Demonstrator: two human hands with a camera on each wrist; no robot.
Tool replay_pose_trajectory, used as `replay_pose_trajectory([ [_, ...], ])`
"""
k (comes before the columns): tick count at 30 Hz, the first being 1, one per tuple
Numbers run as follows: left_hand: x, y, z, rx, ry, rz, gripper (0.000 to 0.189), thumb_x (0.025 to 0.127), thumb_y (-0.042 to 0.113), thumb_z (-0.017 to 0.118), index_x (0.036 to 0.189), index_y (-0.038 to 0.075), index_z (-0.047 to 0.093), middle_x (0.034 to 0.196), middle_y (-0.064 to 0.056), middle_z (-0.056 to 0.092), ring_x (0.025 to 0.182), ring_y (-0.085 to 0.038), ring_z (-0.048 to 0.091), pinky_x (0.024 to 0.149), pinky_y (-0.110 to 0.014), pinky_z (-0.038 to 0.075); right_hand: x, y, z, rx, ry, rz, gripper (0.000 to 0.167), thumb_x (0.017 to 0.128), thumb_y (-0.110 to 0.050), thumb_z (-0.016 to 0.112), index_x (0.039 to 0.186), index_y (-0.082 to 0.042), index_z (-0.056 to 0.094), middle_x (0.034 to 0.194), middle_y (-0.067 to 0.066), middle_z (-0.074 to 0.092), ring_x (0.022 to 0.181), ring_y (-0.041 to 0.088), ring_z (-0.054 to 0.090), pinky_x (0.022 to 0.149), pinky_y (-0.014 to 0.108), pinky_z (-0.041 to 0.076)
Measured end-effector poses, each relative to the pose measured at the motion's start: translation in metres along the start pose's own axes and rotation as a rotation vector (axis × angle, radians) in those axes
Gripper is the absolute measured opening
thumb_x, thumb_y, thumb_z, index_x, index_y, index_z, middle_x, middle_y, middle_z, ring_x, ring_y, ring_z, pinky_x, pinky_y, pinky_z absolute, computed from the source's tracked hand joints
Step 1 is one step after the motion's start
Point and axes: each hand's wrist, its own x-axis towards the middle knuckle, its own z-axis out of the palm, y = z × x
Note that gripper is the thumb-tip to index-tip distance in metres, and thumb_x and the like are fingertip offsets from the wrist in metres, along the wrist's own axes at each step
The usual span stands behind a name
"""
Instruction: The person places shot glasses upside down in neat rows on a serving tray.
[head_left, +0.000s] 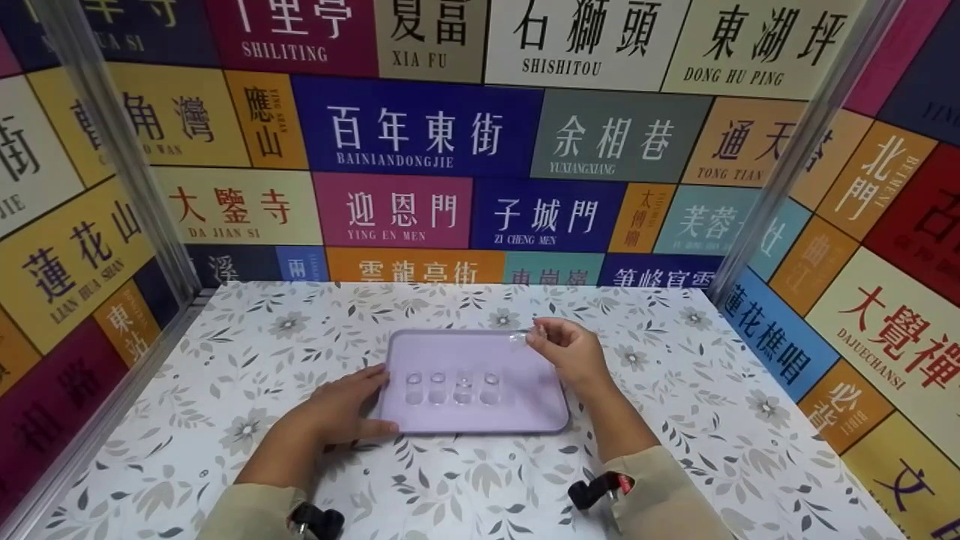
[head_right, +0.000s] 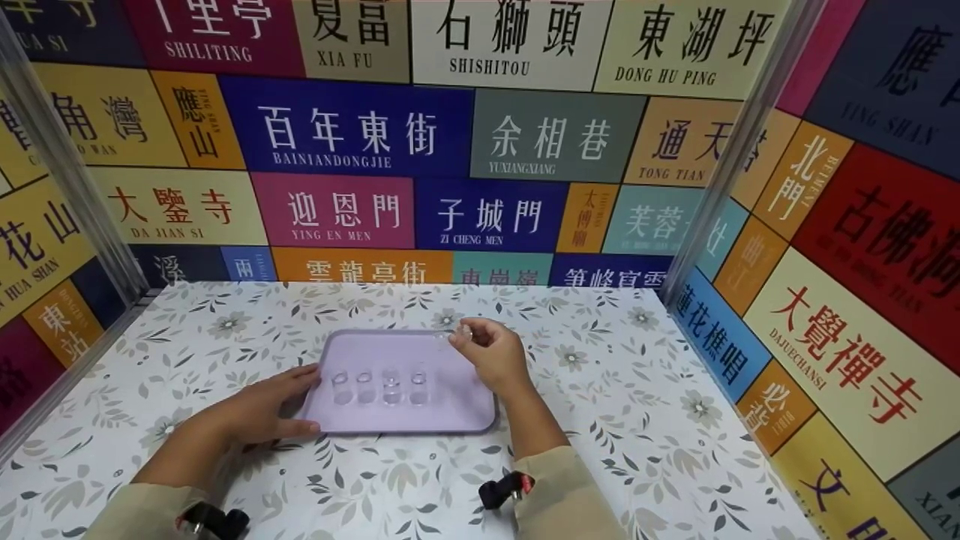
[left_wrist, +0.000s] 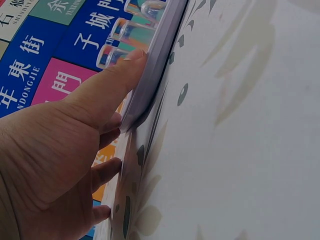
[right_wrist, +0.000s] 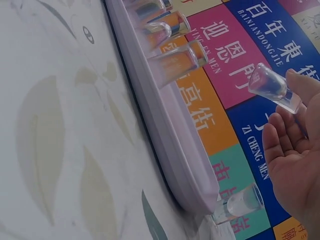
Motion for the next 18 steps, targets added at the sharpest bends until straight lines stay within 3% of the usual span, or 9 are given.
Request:
replay_pose_trajectory([
  [8,0.0006,-0.0007,-0.0001,-0.002,-0.005,-0.009,0.108,0.083,0.07,0.081,0.169,0.023,0.036,0.181,0.003,0.023,0.166,-0.041,0.024,0.132,-0.074,0.015,-0.0023,0.0005,0.0048,-0.022,-0.027,0.018,0.041,0.088,-0.018,0.09,0.126,-0.009,0.077,0.109,0.005,0.075,0.1,0.017,0.067,0.08,0.019,0.059],
  [18,0.0026,-0.003,0.0015,-0.014,0.002,-0.023,0.111,0.08,0.073,0.081,0.169,0.026,0.035,0.181,0.004,0.023,0.166,-0.041,0.024,0.131,-0.076,0.015,-0.0045,0.0044,0.0068,-0.149,-0.161,0.043,0.041,0.085,-0.006,0.087,0.125,-0.007,0.079,0.107,0.007,0.076,0.095,0.014,0.063,0.075,0.018,0.057],
])
